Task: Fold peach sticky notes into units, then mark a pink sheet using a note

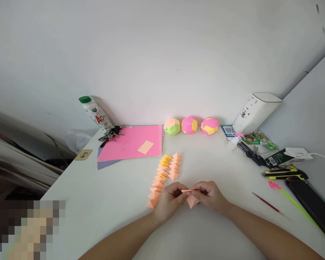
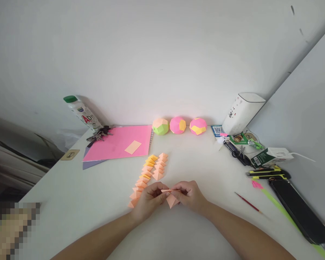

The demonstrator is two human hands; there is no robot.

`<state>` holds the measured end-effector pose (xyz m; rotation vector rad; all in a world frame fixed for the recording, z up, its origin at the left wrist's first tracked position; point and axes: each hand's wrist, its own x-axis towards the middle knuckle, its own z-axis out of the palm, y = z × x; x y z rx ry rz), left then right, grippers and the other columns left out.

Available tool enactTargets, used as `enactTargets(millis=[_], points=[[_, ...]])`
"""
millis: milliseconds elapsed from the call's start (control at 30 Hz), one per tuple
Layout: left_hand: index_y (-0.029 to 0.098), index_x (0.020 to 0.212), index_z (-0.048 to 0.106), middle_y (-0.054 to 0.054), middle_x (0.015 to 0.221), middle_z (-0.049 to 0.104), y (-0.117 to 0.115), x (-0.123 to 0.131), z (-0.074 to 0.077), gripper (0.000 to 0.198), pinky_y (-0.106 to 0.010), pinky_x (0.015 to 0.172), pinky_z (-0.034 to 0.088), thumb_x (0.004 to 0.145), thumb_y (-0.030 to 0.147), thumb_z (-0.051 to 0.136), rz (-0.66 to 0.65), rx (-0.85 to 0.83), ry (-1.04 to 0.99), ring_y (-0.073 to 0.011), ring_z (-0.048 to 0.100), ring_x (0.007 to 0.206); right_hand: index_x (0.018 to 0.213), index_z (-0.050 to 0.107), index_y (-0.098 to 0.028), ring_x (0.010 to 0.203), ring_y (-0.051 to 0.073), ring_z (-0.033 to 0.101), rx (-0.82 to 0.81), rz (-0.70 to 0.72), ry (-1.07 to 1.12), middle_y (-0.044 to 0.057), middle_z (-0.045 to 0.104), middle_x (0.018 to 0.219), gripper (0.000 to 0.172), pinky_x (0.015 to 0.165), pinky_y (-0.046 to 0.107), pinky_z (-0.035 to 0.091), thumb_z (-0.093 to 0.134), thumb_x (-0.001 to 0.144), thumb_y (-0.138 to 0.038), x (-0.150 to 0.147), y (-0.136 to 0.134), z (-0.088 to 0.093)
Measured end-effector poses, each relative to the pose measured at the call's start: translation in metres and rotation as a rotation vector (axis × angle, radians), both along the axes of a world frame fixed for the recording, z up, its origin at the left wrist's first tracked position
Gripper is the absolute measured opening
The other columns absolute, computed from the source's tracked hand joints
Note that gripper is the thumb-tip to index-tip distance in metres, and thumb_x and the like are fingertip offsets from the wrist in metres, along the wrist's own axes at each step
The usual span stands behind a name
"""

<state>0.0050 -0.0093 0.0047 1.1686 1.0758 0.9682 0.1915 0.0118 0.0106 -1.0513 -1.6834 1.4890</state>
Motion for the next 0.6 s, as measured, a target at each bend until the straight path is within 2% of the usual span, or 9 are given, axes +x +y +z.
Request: enactTargets(millis=[600], points=[[0.016,0.069,0.056,0.006,0.049,0.044,0.0007,0.0004,0.0059,0.034,-0.02,0.046,0.031,0.075,0.049,0.065,0.026,-0.05,-0.046,-0.0074,0.039,0.045,0.08,0.068,-0.016,0.05,0.013,0.061,-0.036,0.0,0.026,-0.001,0.062,0.056,0.021,0.049,0.024,0.049,0.063,0.082,-0.036,0.0011,0.0019,0.0016]])
